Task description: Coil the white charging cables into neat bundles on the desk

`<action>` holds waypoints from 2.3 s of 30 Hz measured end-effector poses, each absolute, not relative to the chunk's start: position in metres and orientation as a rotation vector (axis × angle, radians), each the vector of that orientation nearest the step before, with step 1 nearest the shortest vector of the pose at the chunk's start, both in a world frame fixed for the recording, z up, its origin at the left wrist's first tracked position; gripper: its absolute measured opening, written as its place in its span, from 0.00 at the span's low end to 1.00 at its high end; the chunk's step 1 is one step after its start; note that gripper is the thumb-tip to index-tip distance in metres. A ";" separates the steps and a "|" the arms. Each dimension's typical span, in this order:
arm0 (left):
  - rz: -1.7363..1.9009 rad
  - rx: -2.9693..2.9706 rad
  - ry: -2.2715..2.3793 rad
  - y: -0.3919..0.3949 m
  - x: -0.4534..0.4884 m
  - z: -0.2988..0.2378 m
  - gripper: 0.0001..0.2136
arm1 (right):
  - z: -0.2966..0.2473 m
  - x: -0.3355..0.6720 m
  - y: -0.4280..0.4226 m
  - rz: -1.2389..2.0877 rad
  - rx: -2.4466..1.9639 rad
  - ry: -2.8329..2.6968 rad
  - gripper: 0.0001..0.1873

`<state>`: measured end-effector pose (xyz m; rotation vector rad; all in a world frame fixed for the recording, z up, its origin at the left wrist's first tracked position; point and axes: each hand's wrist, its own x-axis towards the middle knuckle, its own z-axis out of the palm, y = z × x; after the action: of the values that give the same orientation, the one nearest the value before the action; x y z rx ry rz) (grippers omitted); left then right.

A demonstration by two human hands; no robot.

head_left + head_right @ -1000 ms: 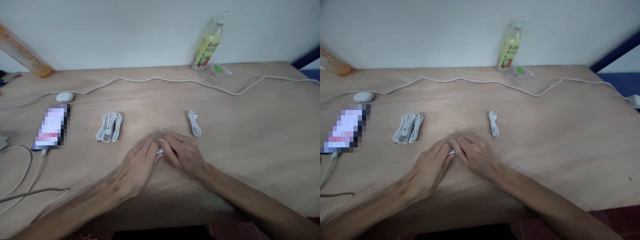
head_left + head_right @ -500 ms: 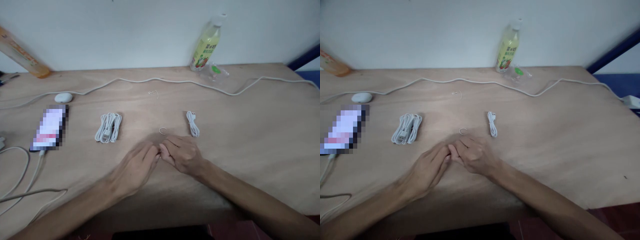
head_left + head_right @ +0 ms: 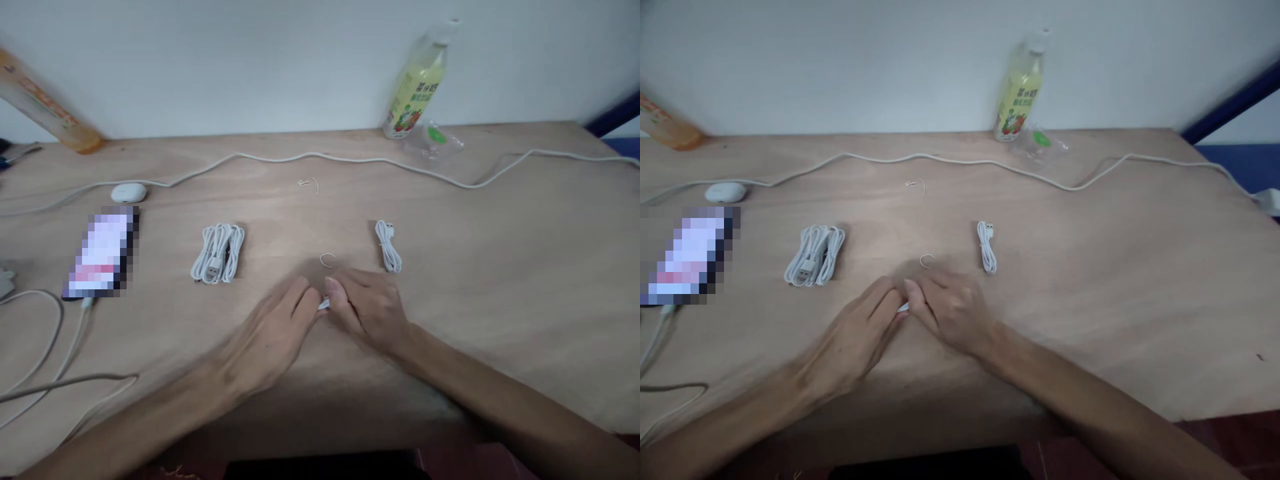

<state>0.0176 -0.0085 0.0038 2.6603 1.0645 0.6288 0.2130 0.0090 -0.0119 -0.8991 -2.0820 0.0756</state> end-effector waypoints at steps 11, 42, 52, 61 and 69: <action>0.635 2.310 0.988 -0.014 0.018 0.006 0.15 | -0.009 0.216 0.017 -0.203 -0.744 -2.223 0.25; 0.622 3.116 0.951 0.001 0.017 -0.013 0.19 | -0.006 0.209 0.004 0.706 -1.135 -2.027 0.31; 0.620 2.312 0.844 -0.009 0.016 0.008 0.15 | -0.002 0.219 0.017 -0.104 -0.723 -2.203 0.29; 0.764 2.969 1.038 -0.003 0.018 -0.002 0.12 | -0.005 0.209 0.007 0.335 -0.973 -2.057 0.30; 0.727 3.143 0.997 -0.002 0.021 0.004 0.16 | -0.001 0.207 0.002 0.636 -1.113 -1.979 0.30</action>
<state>0.0208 -0.0019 0.0041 3.1425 0.9966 0.7272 0.2067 0.0017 -0.0012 -1.1126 -1.9790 0.6357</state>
